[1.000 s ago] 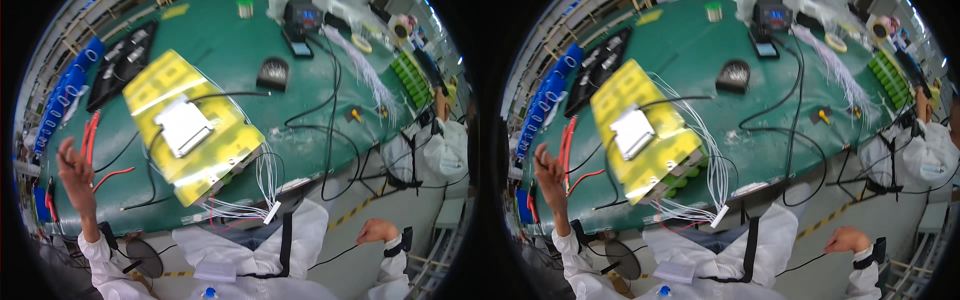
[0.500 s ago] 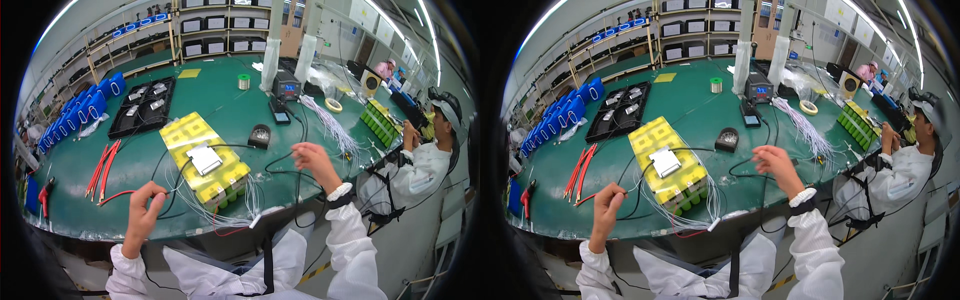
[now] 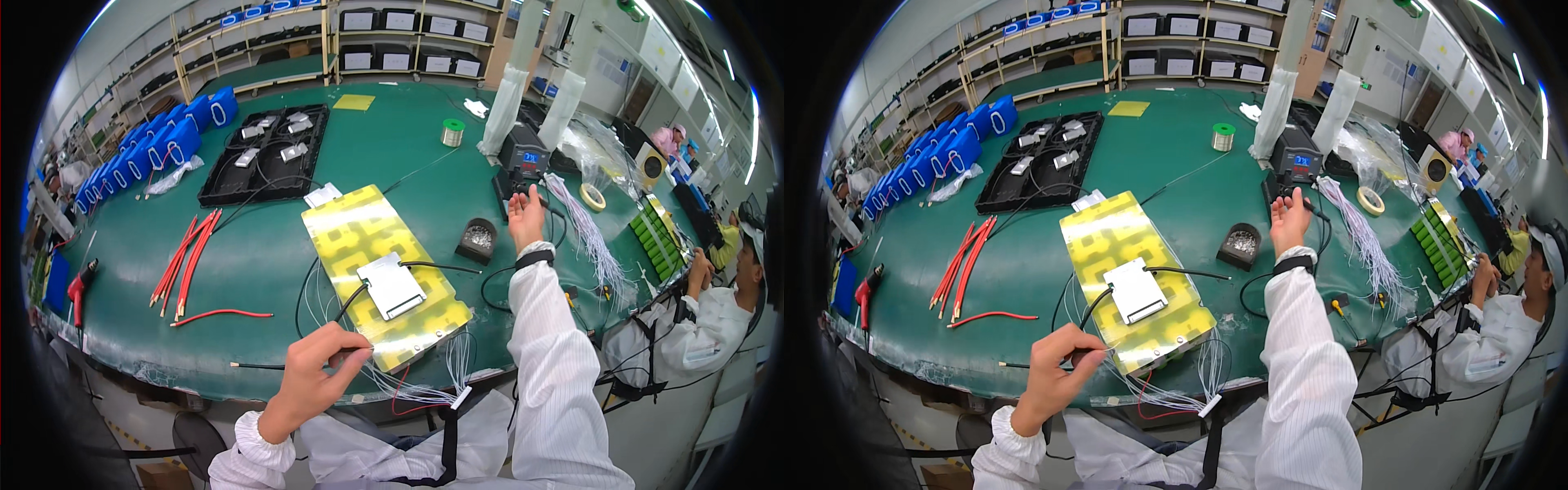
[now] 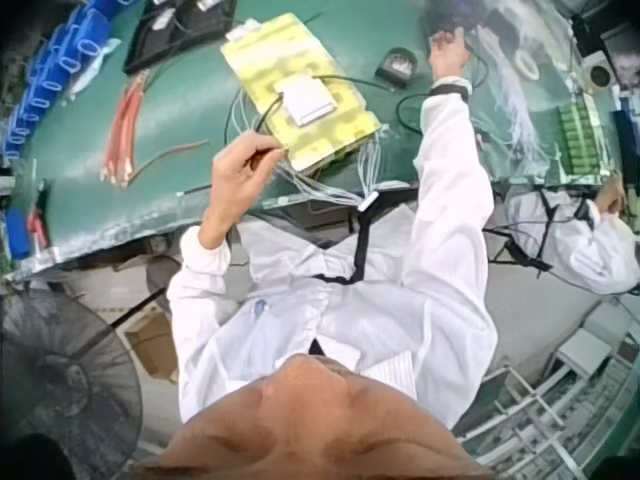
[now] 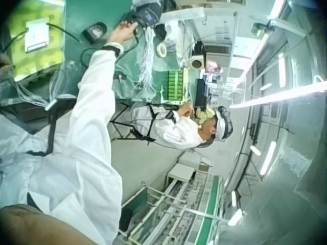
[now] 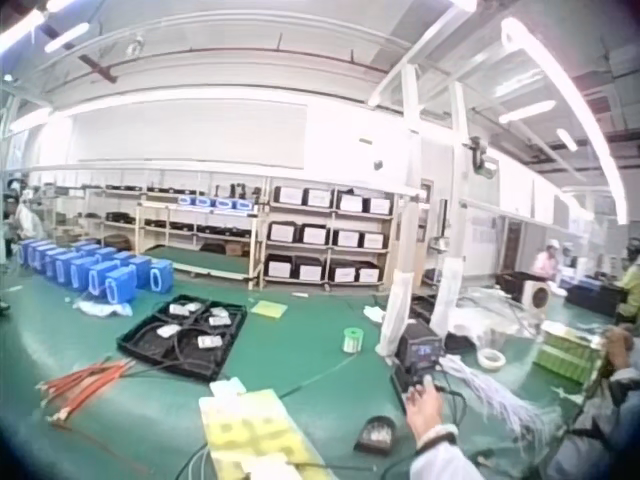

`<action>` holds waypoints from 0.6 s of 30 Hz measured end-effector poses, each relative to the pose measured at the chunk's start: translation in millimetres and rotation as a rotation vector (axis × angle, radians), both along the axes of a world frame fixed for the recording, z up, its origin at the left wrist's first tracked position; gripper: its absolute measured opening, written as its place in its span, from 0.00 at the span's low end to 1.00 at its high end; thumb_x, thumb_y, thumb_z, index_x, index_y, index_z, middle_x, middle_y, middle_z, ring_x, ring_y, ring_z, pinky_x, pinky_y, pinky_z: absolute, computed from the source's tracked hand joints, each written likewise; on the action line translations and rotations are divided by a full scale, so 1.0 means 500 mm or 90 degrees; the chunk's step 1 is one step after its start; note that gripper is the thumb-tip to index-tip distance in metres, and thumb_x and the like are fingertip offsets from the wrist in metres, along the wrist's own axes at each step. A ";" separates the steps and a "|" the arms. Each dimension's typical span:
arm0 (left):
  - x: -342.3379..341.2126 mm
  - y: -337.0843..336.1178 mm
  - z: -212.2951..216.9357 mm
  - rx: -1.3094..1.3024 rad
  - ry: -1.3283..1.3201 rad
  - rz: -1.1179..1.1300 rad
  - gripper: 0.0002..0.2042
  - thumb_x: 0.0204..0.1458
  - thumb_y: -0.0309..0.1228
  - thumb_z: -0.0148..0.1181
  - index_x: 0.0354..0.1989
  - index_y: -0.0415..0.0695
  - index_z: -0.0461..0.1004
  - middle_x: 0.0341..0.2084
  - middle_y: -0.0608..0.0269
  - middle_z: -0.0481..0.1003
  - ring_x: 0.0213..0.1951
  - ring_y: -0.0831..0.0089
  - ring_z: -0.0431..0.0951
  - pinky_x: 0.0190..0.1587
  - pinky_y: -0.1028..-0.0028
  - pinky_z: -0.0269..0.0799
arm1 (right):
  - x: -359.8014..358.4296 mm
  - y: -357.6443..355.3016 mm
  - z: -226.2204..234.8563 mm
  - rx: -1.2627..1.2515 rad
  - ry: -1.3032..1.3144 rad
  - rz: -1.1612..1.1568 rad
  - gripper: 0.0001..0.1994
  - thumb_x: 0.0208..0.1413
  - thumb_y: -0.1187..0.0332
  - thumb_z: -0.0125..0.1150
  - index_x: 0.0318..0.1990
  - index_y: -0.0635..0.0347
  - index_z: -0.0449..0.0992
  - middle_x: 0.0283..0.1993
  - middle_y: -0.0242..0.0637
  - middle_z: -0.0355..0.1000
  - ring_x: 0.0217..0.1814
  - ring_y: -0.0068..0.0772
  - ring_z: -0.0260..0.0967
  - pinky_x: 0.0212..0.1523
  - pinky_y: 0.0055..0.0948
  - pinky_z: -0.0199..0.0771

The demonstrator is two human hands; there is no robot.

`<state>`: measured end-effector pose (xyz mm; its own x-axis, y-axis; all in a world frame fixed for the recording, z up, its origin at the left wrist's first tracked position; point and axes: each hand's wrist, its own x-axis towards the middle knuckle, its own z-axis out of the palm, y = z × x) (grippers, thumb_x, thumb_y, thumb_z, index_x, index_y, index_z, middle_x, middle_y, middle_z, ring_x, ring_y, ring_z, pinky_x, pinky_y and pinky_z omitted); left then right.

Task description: Soldering individual wires to a multi-cell battery pack assembly on a workbench.

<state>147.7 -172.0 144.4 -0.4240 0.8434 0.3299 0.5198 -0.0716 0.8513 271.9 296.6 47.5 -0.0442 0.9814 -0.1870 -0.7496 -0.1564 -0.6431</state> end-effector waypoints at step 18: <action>0.209 -0.641 -0.637 -0.383 0.034 0.422 0.16 0.45 0.26 0.56 0.45 0.40 0.71 0.41 0.50 0.72 0.44 0.50 0.71 0.47 0.57 0.67 | 0.513 -0.104 0.251 0.421 -0.702 0.086 0.18 0.59 0.56 0.52 0.49 0.60 0.67 0.47 0.39 0.65 0.48 0.33 0.57 0.50 0.30 0.56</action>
<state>252.3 -492.3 -174.0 -0.8821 0.4677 -0.0555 0.3359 0.7073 0.6220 528.6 244.6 173.2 -0.2834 0.9012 0.3280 0.2195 0.3939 -0.8926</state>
